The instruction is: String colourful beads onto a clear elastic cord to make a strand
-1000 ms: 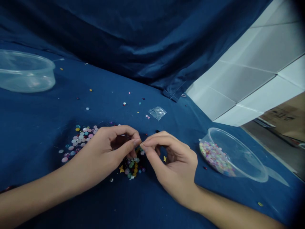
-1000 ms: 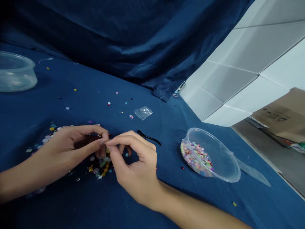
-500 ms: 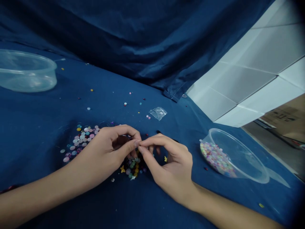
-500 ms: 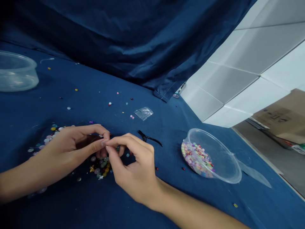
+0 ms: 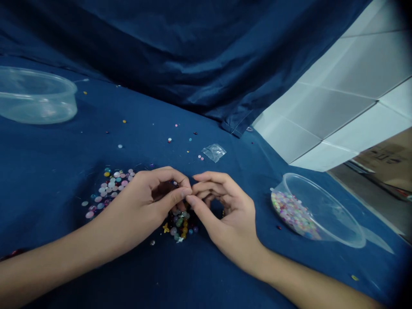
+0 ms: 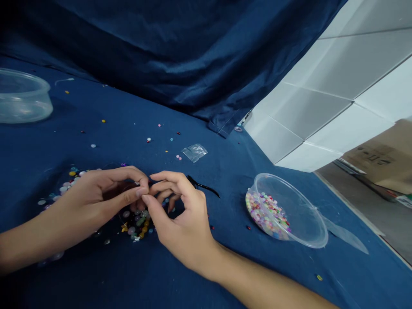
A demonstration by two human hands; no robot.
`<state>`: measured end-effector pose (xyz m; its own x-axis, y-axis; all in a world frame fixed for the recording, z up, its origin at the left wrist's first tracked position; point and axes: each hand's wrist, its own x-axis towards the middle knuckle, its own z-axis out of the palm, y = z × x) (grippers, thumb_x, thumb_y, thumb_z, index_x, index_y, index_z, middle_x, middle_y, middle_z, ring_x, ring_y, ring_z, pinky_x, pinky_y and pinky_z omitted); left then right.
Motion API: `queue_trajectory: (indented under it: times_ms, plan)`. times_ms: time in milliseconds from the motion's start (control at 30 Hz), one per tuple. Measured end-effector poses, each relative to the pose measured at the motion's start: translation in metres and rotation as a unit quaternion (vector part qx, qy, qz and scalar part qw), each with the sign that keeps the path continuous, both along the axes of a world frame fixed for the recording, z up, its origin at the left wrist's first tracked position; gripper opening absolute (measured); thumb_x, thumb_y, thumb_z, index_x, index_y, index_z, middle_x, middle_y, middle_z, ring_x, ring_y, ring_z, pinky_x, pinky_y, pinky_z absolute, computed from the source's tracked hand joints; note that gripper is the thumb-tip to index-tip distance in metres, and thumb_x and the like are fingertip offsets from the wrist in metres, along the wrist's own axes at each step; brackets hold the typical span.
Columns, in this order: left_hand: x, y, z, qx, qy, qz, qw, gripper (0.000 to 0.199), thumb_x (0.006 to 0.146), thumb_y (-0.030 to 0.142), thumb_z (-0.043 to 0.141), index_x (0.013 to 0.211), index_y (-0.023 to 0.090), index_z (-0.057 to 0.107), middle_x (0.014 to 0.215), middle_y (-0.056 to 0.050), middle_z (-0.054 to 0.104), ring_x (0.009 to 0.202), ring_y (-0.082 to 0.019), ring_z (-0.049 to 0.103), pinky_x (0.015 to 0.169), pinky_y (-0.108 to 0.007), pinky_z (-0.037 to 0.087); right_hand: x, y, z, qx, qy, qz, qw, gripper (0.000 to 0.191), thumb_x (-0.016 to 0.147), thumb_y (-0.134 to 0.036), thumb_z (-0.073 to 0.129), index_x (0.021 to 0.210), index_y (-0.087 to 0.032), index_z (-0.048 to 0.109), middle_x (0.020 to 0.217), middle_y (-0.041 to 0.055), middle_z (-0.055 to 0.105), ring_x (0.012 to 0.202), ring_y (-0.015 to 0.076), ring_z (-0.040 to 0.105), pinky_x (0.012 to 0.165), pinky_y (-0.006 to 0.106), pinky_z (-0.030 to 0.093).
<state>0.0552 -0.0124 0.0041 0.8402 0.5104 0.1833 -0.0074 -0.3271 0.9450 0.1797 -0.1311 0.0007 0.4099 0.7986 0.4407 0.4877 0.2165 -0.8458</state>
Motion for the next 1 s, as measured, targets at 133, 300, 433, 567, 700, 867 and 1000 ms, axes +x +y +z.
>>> queue_trajectory:
  times_ms: [133,300,433,567,700,867,1000]
  plan:
    - [-0.0014,-0.0001,-0.0013,-0.013,-0.011,-0.003,1.0,0.013,0.092,0.028,0.057,0.083,0.022,0.065,0.072,0.006,0.061,0.063,-0.007,0.054,0.054,-0.012,0.039,0.0009,-0.0002,-0.0001,-0.01,0.025,0.008,1.0,0.024,0.085,-0.014,0.069,0.106,-0.023,0.062,0.085,-0.0018,0.073,0.067,0.0117,0.065,0.059,0.026,0.051]
    - [-0.0022,-0.0014,0.0001,-0.034,-0.012,-0.007,0.999,0.013,0.093,0.027,0.057,0.083,0.021,0.065,0.072,0.006,0.061,0.064,-0.007,0.056,0.056,-0.011,0.041,0.0017,0.0,-0.0002,-0.02,0.031,0.015,0.999,0.022,0.086,-0.016,0.069,0.106,-0.023,0.063,0.084,-0.0016,0.074,0.068,0.0126,0.068,0.061,0.027,0.053]
    - [-0.0012,-0.0015,0.0008,-0.049,-0.003,-0.009,0.999,0.01,0.092,0.027,0.059,0.086,0.021,0.065,0.068,0.006,0.061,0.061,-0.007,0.055,0.054,-0.012,0.04,0.0017,0.0005,0.0002,-0.02,0.041,0.025,0.999,0.018,0.086,-0.017,0.069,0.102,-0.021,0.065,0.084,0.0,0.074,0.07,0.0134,0.069,0.06,0.026,0.054]
    - [-0.0007,-0.0011,-0.0003,-0.044,-0.005,-0.006,0.999,0.012,0.093,0.028,0.058,0.088,0.021,0.066,0.069,0.006,0.062,0.062,-0.007,0.055,0.053,-0.012,0.039,0.0015,0.0008,0.0008,-0.009,0.035,0.023,0.999,0.014,0.085,-0.016,0.07,0.098,-0.02,0.066,0.082,0.0003,0.074,0.071,0.0128,0.07,0.065,0.025,0.056]
    - [-0.0004,-0.0012,-0.0011,-0.036,-0.009,-0.005,0.999,0.013,0.092,0.027,0.058,0.087,0.02,0.067,0.072,0.005,0.062,0.064,-0.007,0.057,0.056,-0.012,0.042,0.0023,0.001,0.0002,-0.013,0.036,0.025,0.999,0.016,0.086,-0.016,0.07,0.101,-0.02,0.066,0.078,-0.0008,0.074,0.069,0.0129,0.071,0.062,0.024,0.055]
    - [-0.0004,-0.0012,-0.0008,-0.047,-0.015,-0.011,0.999,0.012,0.093,0.026,0.058,0.086,0.021,0.067,0.071,0.006,0.063,0.064,-0.006,0.058,0.057,-0.009,0.043,0.0034,0.0009,-0.0012,-0.017,0.039,0.033,0.999,0.016,0.087,-0.016,0.07,0.102,-0.02,0.067,0.075,-0.0022,0.075,0.067,0.0123,0.072,0.059,0.022,0.054]
    - [0.0002,-0.0009,-0.0011,-0.053,-0.024,-0.02,0.998,0.014,0.093,0.026,0.058,0.083,0.022,0.066,0.069,0.007,0.063,0.062,-0.004,0.056,0.056,-0.005,0.041,0.0047,0.0,-0.0015,-0.013,0.043,0.035,0.998,0.016,0.086,-0.017,0.071,0.101,-0.021,0.068,0.075,-0.0023,0.076,0.065,0.012,0.072,0.06,0.022,0.055]
